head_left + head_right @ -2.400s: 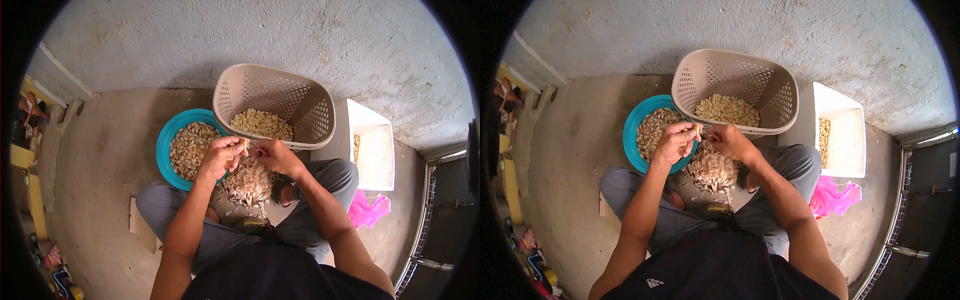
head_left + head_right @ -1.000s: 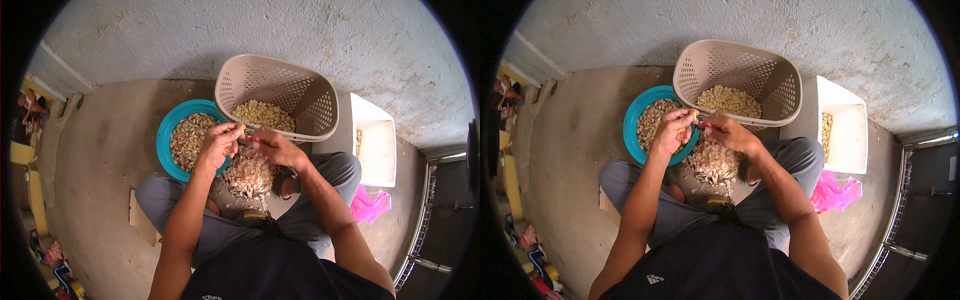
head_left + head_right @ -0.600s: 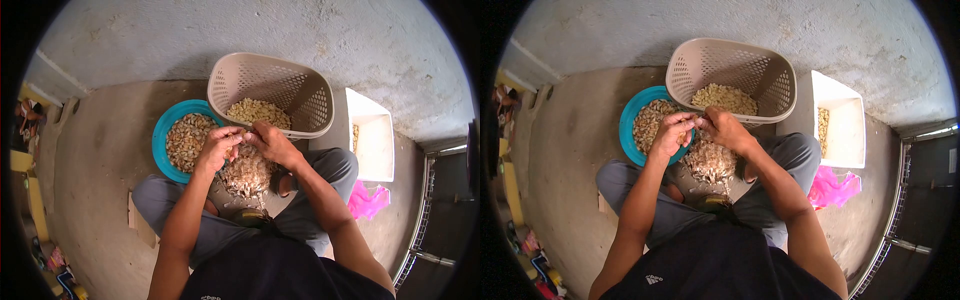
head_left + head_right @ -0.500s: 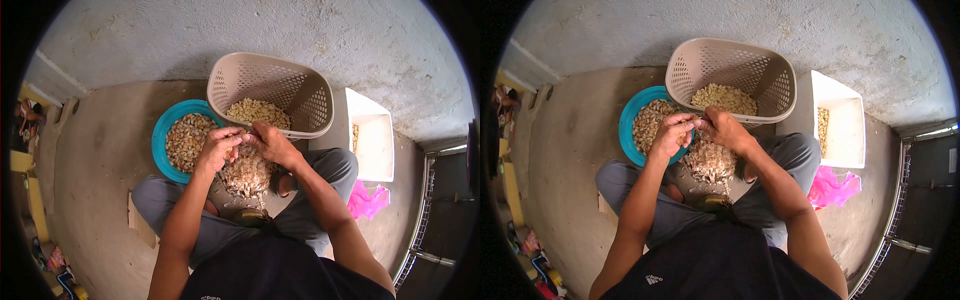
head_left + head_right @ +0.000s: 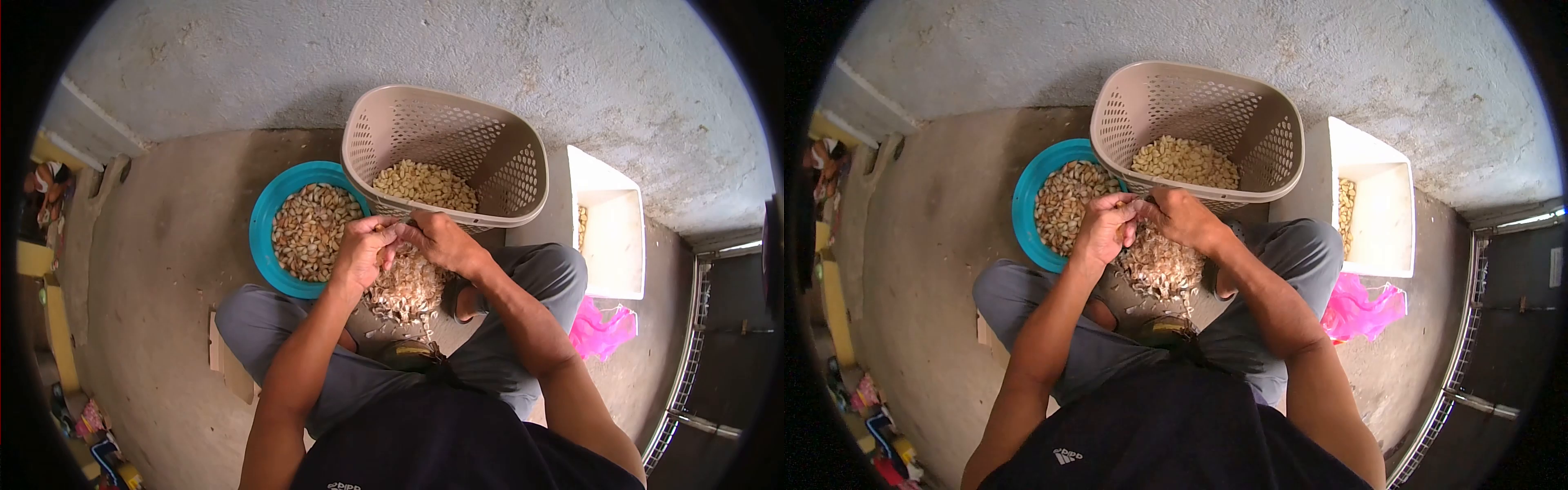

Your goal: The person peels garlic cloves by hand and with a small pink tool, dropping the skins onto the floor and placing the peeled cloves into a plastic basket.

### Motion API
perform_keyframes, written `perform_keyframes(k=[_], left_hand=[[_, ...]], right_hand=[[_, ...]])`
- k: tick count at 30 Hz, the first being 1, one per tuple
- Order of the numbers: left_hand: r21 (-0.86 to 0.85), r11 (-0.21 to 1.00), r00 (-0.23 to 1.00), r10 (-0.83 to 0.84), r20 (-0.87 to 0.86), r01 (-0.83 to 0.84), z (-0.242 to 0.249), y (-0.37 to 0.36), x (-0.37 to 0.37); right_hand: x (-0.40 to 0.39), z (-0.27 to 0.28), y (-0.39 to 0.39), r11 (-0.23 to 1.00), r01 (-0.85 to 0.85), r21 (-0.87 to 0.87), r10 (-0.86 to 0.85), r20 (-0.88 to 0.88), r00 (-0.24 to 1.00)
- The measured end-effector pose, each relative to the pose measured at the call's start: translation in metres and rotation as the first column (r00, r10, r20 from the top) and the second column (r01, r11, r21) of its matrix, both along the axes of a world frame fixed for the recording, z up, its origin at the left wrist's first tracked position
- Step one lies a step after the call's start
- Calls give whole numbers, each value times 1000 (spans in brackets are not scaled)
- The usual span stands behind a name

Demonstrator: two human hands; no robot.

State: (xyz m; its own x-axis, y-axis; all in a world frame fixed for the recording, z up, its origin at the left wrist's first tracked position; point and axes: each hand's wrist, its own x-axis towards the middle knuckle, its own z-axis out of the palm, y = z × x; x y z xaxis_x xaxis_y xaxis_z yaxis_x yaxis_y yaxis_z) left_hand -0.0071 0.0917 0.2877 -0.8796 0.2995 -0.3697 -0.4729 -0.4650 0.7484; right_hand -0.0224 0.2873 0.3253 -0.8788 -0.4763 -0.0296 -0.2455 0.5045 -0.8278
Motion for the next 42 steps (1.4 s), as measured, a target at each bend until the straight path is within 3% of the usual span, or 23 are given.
perform_keyframes(k=[3, 6, 9, 14, 20, 30, 38, 42], left_hand=[[39, 999, 999, 3, 33, -5, -6, 0, 1], [128, 990, 997, 43, 67, -51, -5, -1, -1], [134, 990, 999, 41, 23, -44, -4, -7, -9], [64, 998, 998, 10, -63, -6, -4, -7, -8], [111, 994, 999, -11, -31, 15, -2, -1, -3], [54, 999, 998, 3, -57, 0, -4, -1, -2], [39, 994, 993, 96, 70, -99, -7, 5, 5], [24, 994, 986, 102, 133, -106, -4, 6, 8]], right_hand=[[1, 5, 1, 1000, -6, 16, 6, 18, 1000], [10, 5, -2, 992, -90, -90, 83, -73, 994], [12, -4, -2, 989, -144, 30, 147, -116, 982], [10, 18, 0, 993, 94, -76, -93, 15, 996], [0, 1, 2, 998, 55, -36, -58, -88, 994], [1, -1, 4, 998, 57, 5, -56, -75, 996], [0, -1, -3, 993, 11, 114, -19, 64, 998], [-2, -10, -1, 999, -31, -7, 32, 83, 996]])
